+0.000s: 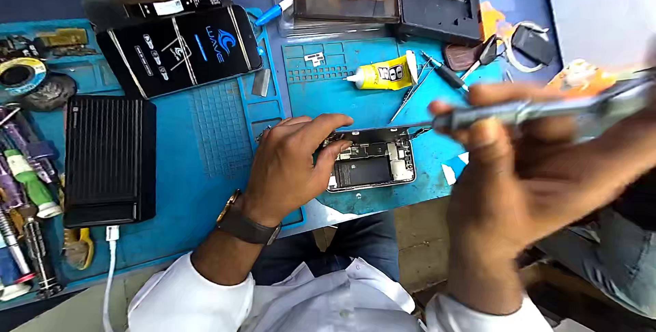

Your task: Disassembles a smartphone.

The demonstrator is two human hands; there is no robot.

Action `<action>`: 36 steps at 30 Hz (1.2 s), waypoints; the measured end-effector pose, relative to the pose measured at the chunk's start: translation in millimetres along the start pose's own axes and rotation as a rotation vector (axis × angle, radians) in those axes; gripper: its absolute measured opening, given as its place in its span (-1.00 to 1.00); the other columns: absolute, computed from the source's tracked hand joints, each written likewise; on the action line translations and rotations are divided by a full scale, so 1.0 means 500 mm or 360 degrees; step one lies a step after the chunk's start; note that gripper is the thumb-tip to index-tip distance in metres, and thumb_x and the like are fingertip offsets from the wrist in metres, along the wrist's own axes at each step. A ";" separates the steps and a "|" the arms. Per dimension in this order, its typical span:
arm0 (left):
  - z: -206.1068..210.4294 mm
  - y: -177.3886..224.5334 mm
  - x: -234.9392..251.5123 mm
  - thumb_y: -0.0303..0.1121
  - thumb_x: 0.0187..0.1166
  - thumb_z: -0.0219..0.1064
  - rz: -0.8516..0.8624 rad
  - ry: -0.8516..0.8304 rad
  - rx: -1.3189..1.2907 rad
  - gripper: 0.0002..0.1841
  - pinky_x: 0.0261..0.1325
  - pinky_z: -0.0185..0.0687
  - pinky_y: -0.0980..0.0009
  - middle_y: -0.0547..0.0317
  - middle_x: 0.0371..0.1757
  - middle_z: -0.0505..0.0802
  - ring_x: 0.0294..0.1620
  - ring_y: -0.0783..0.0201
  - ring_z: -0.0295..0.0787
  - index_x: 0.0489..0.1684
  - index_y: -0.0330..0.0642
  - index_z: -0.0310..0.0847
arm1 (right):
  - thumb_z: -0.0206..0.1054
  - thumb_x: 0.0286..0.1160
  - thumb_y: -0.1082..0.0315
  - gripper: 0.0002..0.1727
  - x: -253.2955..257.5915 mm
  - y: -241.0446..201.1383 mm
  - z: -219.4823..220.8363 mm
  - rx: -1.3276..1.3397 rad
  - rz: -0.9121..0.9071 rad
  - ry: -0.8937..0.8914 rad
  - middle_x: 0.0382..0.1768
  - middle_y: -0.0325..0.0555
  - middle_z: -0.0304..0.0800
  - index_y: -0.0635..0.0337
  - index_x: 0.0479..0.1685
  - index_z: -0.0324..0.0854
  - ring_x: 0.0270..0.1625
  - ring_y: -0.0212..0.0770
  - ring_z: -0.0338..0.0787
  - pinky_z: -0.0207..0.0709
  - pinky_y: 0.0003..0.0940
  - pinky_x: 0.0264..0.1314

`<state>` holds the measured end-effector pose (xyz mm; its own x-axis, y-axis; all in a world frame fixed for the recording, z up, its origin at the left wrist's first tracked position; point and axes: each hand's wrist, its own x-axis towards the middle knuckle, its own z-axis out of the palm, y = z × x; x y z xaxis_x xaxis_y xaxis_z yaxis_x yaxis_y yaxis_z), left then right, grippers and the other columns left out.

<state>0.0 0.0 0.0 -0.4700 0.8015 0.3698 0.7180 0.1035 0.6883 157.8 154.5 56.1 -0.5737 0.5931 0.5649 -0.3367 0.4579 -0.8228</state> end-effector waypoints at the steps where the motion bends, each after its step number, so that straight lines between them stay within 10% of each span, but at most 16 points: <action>1: -0.001 0.000 0.000 -0.30 0.62 0.40 -0.0006 -0.0010 0.0007 -0.71 -0.05 0.72 0.32 0.14 -0.10 0.92 -0.18 0.30 0.83 0.22 -0.14 0.79 | 0.39 0.56 0.53 -0.08 -0.045 0.019 0.005 -0.0001 0.0017 0.0082 0.16 -0.04 0.79 0.17 0.80 -0.20 0.04 0.01 0.90 0.89 0.00 0.11; 10: -0.002 -0.002 0.000 -0.31 0.63 0.38 -0.0017 -0.0021 -0.0016 -0.72 -0.02 0.75 0.43 0.18 -0.05 0.92 -0.12 0.39 0.84 0.23 -0.14 0.77 | 0.33 0.61 0.56 -0.23 -0.108 0.051 0.020 -0.0044 -0.0091 0.0177 0.07 -0.10 0.85 0.01 0.72 -0.01 0.00 -0.07 0.93 0.92 -0.16 -0.01; 16: 0.000 -0.002 -0.001 -0.31 0.63 0.39 -0.0042 -0.0027 -0.0042 -0.72 0.02 0.78 0.42 0.19 -0.03 0.92 -0.07 0.40 0.86 0.23 -0.12 0.77 | 0.01 0.87 0.42 -0.49 -0.088 0.003 0.020 0.0282 0.0777 0.0678 -0.01 -0.01 0.77 0.02 0.71 0.02 -0.27 0.00 0.95 0.95 -0.06 -0.21; 19: 0.000 -0.003 -0.001 -0.31 0.62 0.39 -0.0045 -0.0031 -0.0050 -0.72 0.01 0.77 0.42 0.19 -0.03 0.92 -0.07 0.39 0.86 0.23 -0.12 0.77 | 0.02 0.80 0.55 -0.41 -0.086 -0.021 0.014 0.0482 0.1006 0.0705 0.27 0.05 0.72 0.00 0.75 0.02 -0.05 0.01 0.95 0.89 -0.09 0.06; 23: -0.002 -0.001 -0.001 -0.32 0.63 0.38 -0.0008 -0.0033 -0.0028 -0.75 0.02 0.75 0.41 0.16 -0.05 0.92 -0.08 0.37 0.86 0.17 -0.15 0.79 | 0.27 0.57 0.65 -0.06 -0.110 0.018 0.025 0.0100 0.0357 0.0368 0.21 0.08 0.69 0.16 0.83 -0.32 0.01 0.09 0.92 0.93 0.02 0.03; 26: -0.001 0.000 -0.002 -0.31 0.64 0.37 0.0003 -0.0012 -0.0010 -0.80 -0.09 0.71 0.42 0.18 -0.14 0.91 -0.18 0.38 0.82 0.05 -0.15 0.81 | 0.35 0.56 0.60 -0.09 -0.125 0.064 0.045 -0.0175 -0.0096 0.0173 0.23 -0.02 0.74 0.15 0.82 -0.18 0.07 -0.03 0.89 0.89 -0.08 0.06; 36: -0.001 0.000 -0.002 -0.30 0.64 0.37 -0.0006 0.0002 0.0014 -0.81 -0.18 0.67 0.41 0.17 -0.22 0.90 -0.25 0.36 0.80 0.01 -0.17 0.81 | 0.33 0.60 0.58 -0.19 -0.126 0.097 0.063 -0.0350 -0.0195 0.0016 0.22 -0.01 0.74 0.18 0.78 -0.05 0.13 -0.09 0.88 0.87 -0.16 0.14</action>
<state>0.1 -1.2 0.1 -0.4735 0.8002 0.3680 0.7207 0.1119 0.6842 153.9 118.5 -21.1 -0.5306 0.5305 0.6610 -0.2318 0.6593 -0.7152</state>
